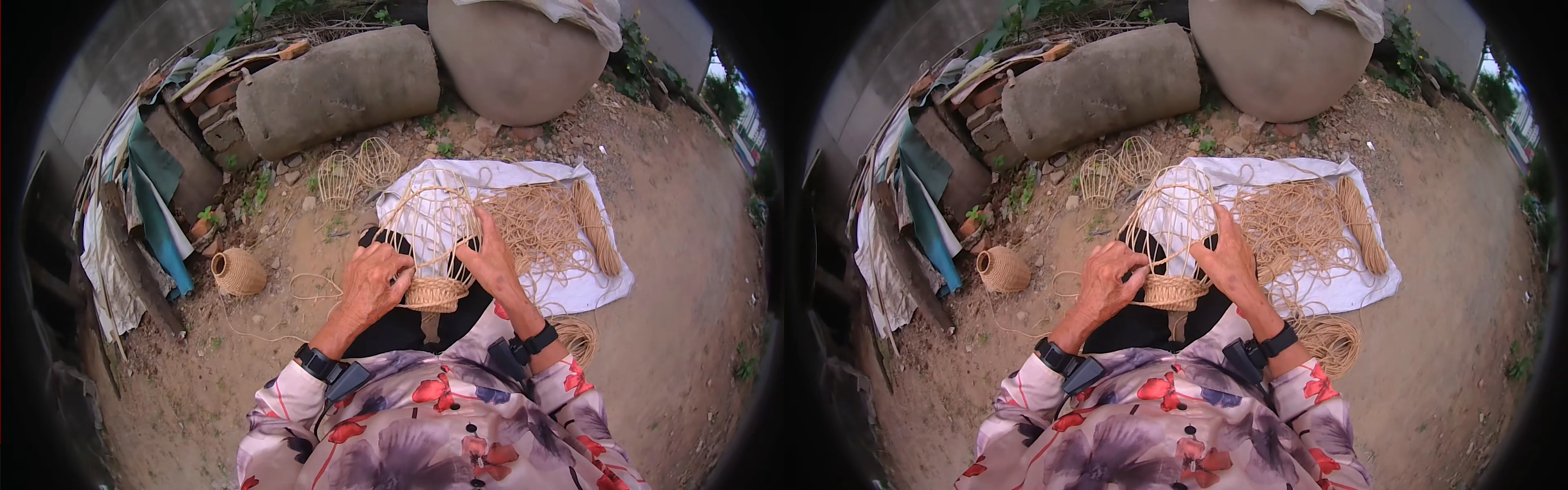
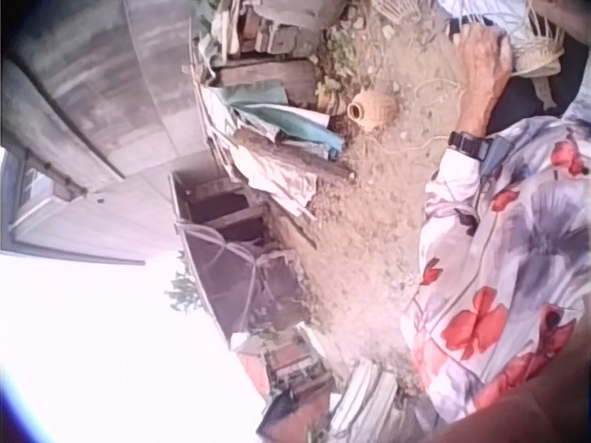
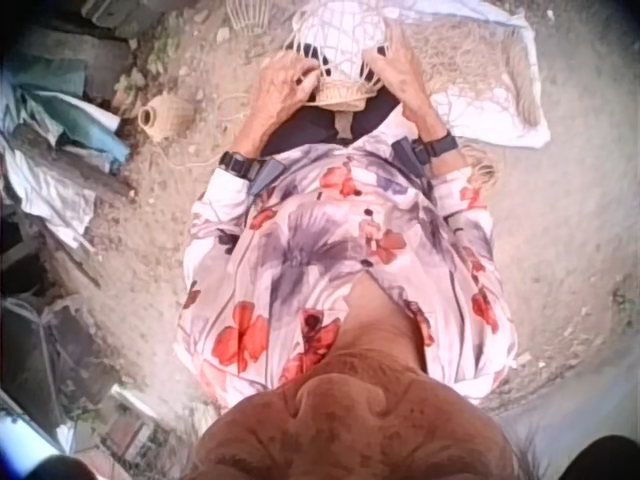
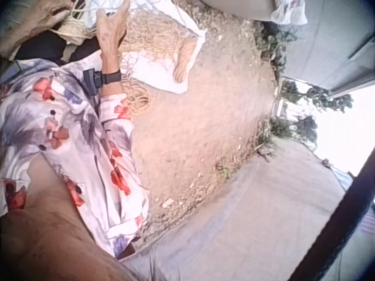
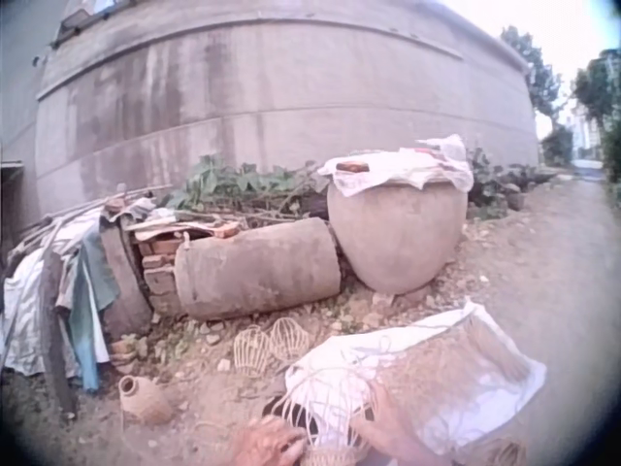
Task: Weaving a small basket or trap from thin wooden strips.
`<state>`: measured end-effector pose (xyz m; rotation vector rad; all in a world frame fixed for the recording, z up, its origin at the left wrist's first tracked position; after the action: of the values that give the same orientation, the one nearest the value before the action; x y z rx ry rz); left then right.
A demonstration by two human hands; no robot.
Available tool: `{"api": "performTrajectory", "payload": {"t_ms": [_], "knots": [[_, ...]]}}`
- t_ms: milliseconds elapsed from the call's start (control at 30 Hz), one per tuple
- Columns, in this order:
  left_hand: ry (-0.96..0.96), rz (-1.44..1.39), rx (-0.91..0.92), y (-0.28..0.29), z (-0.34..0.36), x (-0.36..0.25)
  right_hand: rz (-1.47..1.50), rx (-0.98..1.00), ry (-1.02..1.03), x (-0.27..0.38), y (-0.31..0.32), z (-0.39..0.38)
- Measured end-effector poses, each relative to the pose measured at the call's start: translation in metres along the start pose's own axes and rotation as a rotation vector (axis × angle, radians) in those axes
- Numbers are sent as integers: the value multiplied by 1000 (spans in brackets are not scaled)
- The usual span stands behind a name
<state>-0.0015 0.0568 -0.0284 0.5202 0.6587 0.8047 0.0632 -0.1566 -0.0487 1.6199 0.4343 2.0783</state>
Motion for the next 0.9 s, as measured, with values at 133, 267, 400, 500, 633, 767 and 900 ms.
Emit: {"api": "performTrajectory", "payload": {"t_ms": [133, 267, 400, 500, 633, 767, 900], "knots": [[203, 84, -131, -7, -12, 30, 9, -4, 30, 0, 1, -1], [783, 465, -54, 57, -42, 127, 17, 5, 29, -4, 7, 2], [440, 466, 103, 56, -65, 130, -93, 68, -39, 1, 3, 4], [392, 4, 75, 33, -7, 47, -97, 78, -82, -9, 6, 0], [175, 24, 107, 0, 8, 13, -31, 167, -165, -15, 6, 0], [71, 25, 191, -2, -6, 18, -100, 187, -148, -14, 7, 2], [232, 149, -2, 44, -39, 82, -163, 147, -154, -24, 14, 5]]}}
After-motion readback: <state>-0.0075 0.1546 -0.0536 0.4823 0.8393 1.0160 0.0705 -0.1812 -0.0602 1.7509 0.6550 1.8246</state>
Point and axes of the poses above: each hand's wrist, its own z-axis towards the middle knuckle, its own y-axis out of the back of the hand, x = y × z, the point moved 2 cm from there along z, towards the middle knuckle, and after that the axes turned 9 degrees about -x, right-handed, at the moved point
